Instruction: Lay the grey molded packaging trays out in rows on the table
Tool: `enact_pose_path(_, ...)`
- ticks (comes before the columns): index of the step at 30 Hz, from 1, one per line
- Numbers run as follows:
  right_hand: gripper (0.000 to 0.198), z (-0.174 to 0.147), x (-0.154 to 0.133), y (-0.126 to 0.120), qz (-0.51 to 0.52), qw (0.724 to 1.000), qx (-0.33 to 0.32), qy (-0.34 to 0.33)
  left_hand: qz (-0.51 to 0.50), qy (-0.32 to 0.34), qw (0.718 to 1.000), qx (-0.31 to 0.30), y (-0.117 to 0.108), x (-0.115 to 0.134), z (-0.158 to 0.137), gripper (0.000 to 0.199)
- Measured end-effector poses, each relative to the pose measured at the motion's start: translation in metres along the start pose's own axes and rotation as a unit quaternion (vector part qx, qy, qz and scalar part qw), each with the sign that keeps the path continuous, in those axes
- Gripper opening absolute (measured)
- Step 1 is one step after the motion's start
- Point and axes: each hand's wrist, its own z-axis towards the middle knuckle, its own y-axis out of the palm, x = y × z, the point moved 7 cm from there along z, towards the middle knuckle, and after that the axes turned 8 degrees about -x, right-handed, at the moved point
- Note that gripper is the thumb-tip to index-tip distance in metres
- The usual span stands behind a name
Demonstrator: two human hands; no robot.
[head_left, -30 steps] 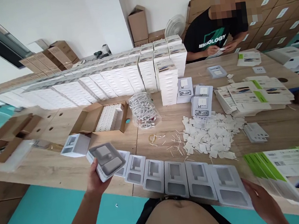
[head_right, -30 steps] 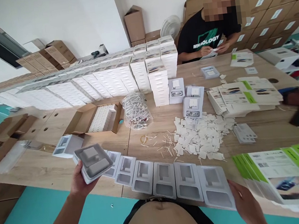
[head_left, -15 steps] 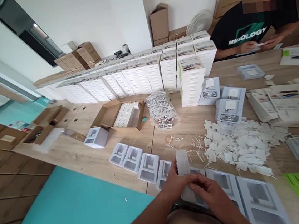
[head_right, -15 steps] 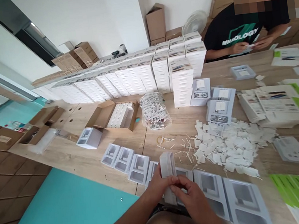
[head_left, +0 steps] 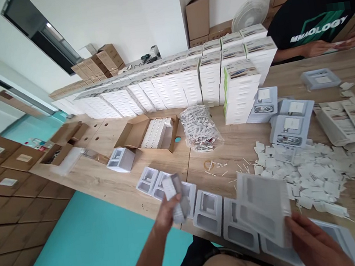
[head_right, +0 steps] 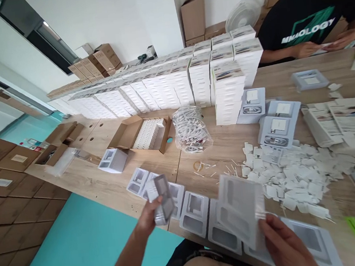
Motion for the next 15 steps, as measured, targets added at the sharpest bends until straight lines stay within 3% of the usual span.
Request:
enact_pose_path(3, 0.05, 0.006, -0.001, -0.017, -0.001, 0.999, 0.04, 0.01, 0.108, 0.044, 0.986, 0.12, -0.085, 0.056, -0.009, 0.078)
enact_pose_path(6, 0.042, 0.013, 0.009, 0.013, -0.02, 1.0, -0.011, 0.001, 0.114, 0.023, 0.983, 0.142, -0.143, 0.084, -0.02, 0.072)
enact_pose_path(10, 0.034, 0.028, 0.046, 0.106, -0.054, 0.987, -0.154, -0.001, 0.071, -0.005, 0.986, 0.148, -0.187, 0.087, -0.039, 0.07)
enact_pose_path(15, 0.033, 0.051, 0.107, 0.259, -0.045, 0.954, -0.297, 0.008, -0.015, -0.032, 0.983, 0.181, -0.229, 0.071, -0.073, 0.072)
